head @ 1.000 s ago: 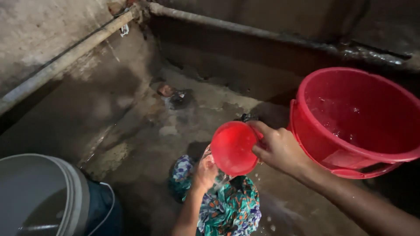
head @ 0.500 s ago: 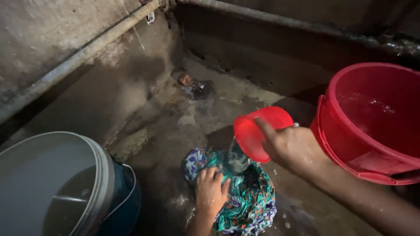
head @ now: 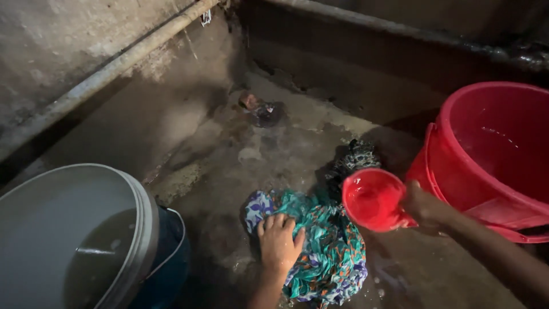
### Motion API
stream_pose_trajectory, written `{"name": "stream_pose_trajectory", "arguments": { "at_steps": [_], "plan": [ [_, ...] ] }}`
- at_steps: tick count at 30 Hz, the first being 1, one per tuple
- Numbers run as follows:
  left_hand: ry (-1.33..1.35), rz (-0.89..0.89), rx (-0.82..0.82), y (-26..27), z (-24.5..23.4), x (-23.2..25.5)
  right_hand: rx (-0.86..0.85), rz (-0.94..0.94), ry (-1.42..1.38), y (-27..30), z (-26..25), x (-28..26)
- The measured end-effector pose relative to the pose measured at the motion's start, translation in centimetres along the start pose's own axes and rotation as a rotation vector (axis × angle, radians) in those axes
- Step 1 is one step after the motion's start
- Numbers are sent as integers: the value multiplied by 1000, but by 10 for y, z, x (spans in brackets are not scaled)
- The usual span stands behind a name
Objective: Washing clothes by hand using water and buckets in a wash area.
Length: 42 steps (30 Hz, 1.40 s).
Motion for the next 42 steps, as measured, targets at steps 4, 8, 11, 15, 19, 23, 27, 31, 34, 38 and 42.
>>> {"name": "stream_pose_trajectory", "arguments": {
  "at_steps": [4,8,11,15,19,23,27,31,34,38,42],
  "plan": [
    [14,-14,-37,-2,-2,-1,66,478,-300,-17,-8,22],
    [24,-22,-33,-3,-3,-2,141,953,-605,2,5,40],
    [15,-32,-20,-3,-4,-1,202,1314,-830,22,17,28],
    [1,-38,-16,-4,-5,-1,271,1676,-1053,11,9,-28],
    [-3,-41,-27,-4,-3,0,171,1636,-863,19,22,-15],
    [-12,-44,-10,-6,-5,0,42,1570,-619,24,15,-10],
    [7,-50,-34,-6,0,0,14,1134,-58,-97,-81,-55],
    [-8,-75,-32,-6,6,-4,-69,974,-283,-209,-136,-112],
    [13,-139,-33,-7,18,-13,-257,849,-309,-250,-131,-140],
    [-109,-306,297,-8,-55,-25,-427,837,-277,-277,-79,-140],
    [10,-355,241,15,-16,-46,-356,659,-14,-287,15,-141]
  ]
}}
Point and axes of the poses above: each hand's wrist, its own y-axis away from the middle knuckle, its own z-axis out of the palm, x = y × z, the point moved 10 cm from there along -y, towards the middle knuckle, and after that the axes turned 15 degrees about -y, right-handed, at the moved point
